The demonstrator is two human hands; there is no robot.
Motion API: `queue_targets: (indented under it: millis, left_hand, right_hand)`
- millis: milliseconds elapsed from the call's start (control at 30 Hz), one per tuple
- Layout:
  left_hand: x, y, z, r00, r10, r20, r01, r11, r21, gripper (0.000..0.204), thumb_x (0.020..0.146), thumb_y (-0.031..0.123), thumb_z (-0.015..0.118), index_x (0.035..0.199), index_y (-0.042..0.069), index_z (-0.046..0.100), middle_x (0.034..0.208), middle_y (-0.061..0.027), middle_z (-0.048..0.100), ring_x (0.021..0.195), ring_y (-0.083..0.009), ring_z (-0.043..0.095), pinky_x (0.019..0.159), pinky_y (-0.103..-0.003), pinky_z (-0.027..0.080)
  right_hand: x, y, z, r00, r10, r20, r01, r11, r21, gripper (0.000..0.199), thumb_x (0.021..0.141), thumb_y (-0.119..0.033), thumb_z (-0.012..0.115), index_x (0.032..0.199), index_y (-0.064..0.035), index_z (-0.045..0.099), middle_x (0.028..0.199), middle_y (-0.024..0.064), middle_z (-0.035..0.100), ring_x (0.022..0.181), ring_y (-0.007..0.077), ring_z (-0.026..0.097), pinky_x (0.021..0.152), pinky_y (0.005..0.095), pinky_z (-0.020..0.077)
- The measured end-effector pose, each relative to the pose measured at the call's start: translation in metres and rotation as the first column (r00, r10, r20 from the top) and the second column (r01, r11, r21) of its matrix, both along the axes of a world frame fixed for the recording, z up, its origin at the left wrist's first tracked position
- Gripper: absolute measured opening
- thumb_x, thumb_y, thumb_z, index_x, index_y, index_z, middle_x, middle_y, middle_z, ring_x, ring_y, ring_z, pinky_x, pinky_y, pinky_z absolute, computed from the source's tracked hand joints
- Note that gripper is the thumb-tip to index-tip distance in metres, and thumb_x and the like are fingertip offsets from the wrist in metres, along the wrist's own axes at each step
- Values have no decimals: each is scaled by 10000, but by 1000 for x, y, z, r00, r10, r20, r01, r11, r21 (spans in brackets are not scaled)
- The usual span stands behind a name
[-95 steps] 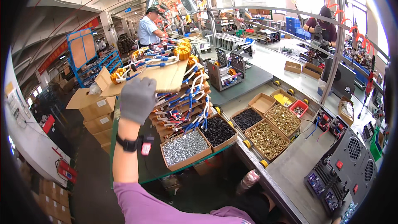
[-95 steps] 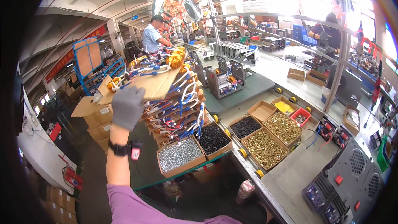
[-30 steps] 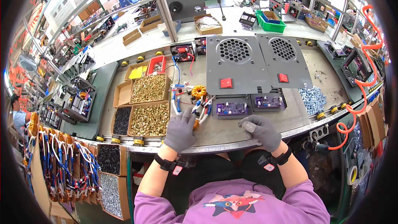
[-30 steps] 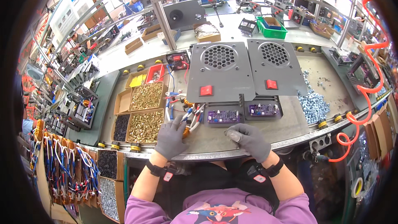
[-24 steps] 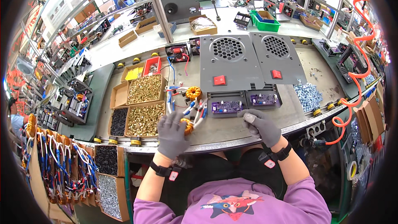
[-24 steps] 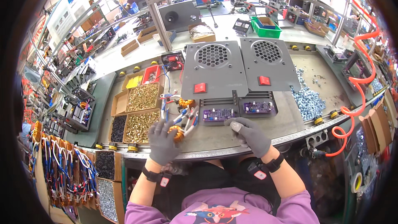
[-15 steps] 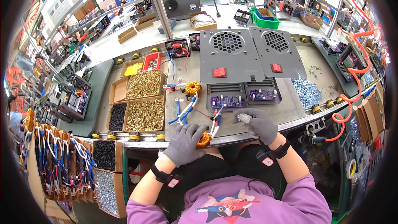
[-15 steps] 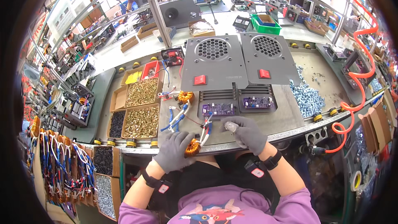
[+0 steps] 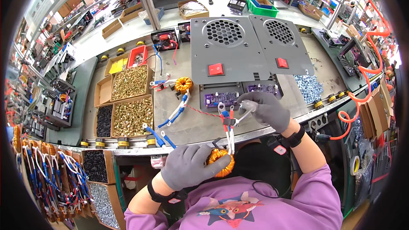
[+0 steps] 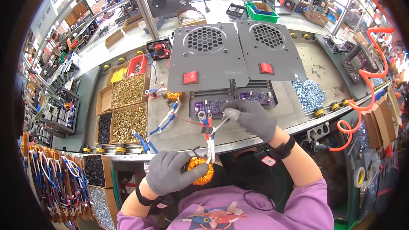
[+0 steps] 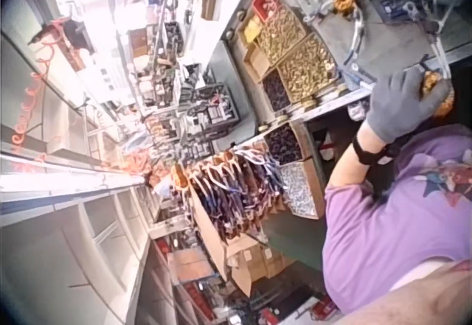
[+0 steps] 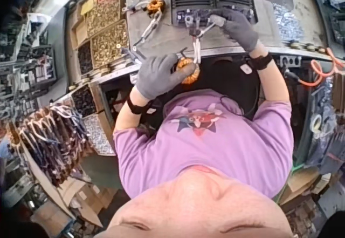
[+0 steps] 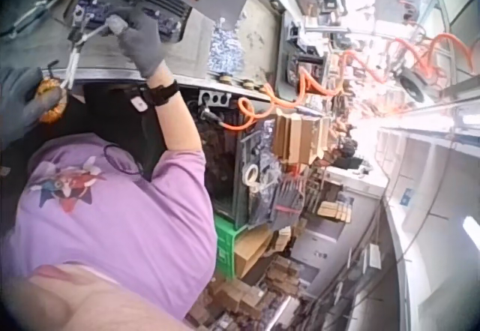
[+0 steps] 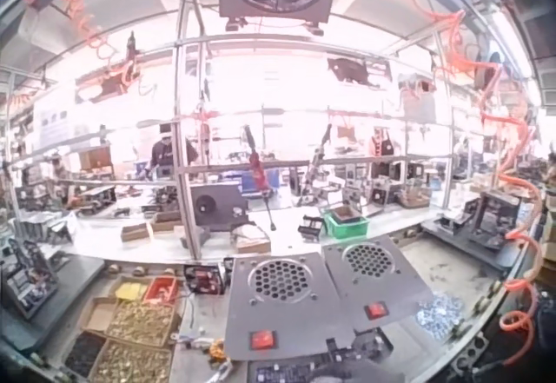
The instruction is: The person uses a power screwdriver to drive screws into a metal housing, sets it aside, and picks up a circuit board and transformer. They place these components into a new housing and drive more screws into the assembly.
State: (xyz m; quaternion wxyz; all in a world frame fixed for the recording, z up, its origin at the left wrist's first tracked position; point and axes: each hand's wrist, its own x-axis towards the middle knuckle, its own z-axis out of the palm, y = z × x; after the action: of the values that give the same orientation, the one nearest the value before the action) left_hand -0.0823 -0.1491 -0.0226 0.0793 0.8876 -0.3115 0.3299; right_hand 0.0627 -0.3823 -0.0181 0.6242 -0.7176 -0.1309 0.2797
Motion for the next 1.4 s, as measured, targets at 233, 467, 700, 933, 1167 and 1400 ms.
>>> queue_targets:
  millis: [233,467,700,933,1167,1400]
  left_hand:
    - [24,-4,-9,998,-56,-10,56,997,50,211,716,250,724,896,352,682,781,35,505,637,-126,510,498,-282,366]
    - [61,5,-15,999,46,-26,-45,998,31,280,716,160,691,955,307,684,788,14,523,666,-157,544,523,-306,424]
    - [139,2,-32,955,247,-162,-263,961,-88,323,683,165,693,993,252,664,842,-32,577,735,-233,600,565,-375,454]
    - [156,-5,-51,955,144,-258,-204,954,-222,295,644,162,708,932,210,667,850,-62,594,797,-257,620,609,-406,476]
    - [155,-3,-52,904,176,-391,-282,930,-234,251,635,170,707,884,159,672,849,-85,605,798,-287,618,646,-418,496]
    - [144,13,-36,884,173,-435,-342,873,-348,377,617,183,748,985,169,665,909,-95,630,839,-303,629,704,-413,509]
  right_hand:
    - [11,22,-3,880,114,462,-99,993,-57,318,928,-212,569,1178,-15,579,1055,108,651,955,194,631,826,337,497]
    - [46,39,5,580,498,645,112,735,-669,258,910,-218,494,1050,-59,641,955,151,668,849,329,632,796,420,498]
    - [113,44,-23,454,533,714,197,721,-664,250,921,-243,512,1018,-55,644,797,95,648,680,215,619,628,366,496]
    - [113,42,-28,479,525,704,157,737,-657,250,920,-245,515,1014,-54,645,786,90,640,668,208,609,616,358,488]
    - [107,45,-35,536,518,666,97,746,-658,249,920,-247,517,1010,-53,645,776,84,633,656,200,599,604,350,481]
    - [110,47,-41,580,493,649,67,764,-641,249,919,-249,520,1006,-52,646,766,79,625,645,192,589,592,342,473]
